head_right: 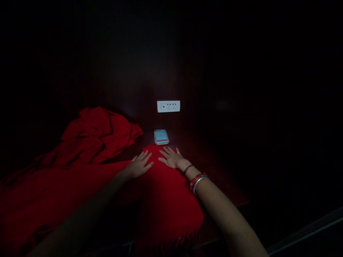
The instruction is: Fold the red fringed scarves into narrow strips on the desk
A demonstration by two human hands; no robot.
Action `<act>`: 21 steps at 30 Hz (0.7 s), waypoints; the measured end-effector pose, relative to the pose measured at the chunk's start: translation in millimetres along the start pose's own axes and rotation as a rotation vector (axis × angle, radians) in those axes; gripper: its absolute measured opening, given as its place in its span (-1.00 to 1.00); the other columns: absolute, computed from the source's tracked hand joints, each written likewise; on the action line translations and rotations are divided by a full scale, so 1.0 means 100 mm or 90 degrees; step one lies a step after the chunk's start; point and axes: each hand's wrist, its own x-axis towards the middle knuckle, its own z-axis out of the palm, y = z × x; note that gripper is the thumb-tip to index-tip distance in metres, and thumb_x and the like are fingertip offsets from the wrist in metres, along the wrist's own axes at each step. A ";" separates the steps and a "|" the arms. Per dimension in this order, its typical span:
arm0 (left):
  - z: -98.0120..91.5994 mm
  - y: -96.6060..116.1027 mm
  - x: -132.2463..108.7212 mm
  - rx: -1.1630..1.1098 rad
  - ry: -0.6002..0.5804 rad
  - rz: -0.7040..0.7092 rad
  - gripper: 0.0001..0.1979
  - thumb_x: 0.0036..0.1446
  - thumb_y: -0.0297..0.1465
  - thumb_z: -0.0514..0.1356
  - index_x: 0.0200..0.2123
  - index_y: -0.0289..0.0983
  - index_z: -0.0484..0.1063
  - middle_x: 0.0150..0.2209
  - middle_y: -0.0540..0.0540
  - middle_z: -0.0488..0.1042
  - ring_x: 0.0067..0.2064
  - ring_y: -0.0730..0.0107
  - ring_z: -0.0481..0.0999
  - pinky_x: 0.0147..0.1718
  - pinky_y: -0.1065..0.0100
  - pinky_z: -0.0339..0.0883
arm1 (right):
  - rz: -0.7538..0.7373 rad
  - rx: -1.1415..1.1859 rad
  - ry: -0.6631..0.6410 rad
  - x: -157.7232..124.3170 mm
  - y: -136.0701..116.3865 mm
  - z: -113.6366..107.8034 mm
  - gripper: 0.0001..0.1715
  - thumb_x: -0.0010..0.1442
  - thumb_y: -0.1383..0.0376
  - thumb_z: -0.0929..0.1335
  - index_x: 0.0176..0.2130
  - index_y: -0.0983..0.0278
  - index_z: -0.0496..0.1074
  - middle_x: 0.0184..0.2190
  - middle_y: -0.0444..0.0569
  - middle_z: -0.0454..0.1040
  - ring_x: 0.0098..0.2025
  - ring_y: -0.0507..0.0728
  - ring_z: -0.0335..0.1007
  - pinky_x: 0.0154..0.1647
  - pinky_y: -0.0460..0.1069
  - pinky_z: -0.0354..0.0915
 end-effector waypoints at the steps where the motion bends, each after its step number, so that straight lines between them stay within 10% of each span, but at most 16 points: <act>1: -0.01 0.00 0.00 0.002 -0.006 -0.004 -0.36 0.04 -0.05 -0.28 0.12 -0.30 -0.14 0.15 -0.18 -0.20 0.14 0.17 -0.22 0.01 0.10 -0.21 | 0.016 -0.002 -0.010 0.01 0.04 0.02 -0.21 0.02 -0.12 -0.14 0.14 0.21 -0.23 0.16 -0.06 -0.32 0.16 0.15 -0.48 0.05 0.24 -0.47; 7: -0.03 0.04 -0.01 -0.007 -0.010 -0.037 -0.32 0.02 -0.01 -0.31 0.12 -0.31 -0.16 0.15 -0.18 -0.26 0.14 0.12 -0.25 0.00 0.08 -0.20 | 0.109 -0.010 -0.036 0.01 0.17 -0.09 -0.14 -0.01 -0.15 -0.13 0.14 0.26 -0.28 0.16 -0.07 -0.39 0.16 0.18 -0.56 0.05 0.26 -0.40; 14: 0.00 -0.01 -0.02 -0.002 -0.005 -0.034 -0.28 -0.01 0.03 -0.35 0.13 -0.30 -0.20 0.16 -0.12 -0.29 0.15 0.15 -0.28 0.01 0.07 -0.23 | -0.040 -0.005 0.027 0.20 -0.16 0.01 -0.30 0.07 -0.06 -0.12 0.14 0.16 -0.27 0.16 -0.15 -0.33 0.16 0.12 -0.49 0.06 0.21 -0.41; 21: -0.03 -0.02 0.00 -0.003 -0.030 -0.051 -0.24 -0.04 0.06 -0.33 0.13 -0.31 -0.17 0.16 -0.13 -0.26 0.14 0.10 -0.25 0.01 0.05 -0.24 | 0.062 -0.028 0.046 -0.08 0.21 0.04 -0.29 0.09 -0.03 -0.13 0.14 0.24 -0.24 0.16 -0.13 -0.28 0.16 0.10 -0.48 0.09 0.15 -0.41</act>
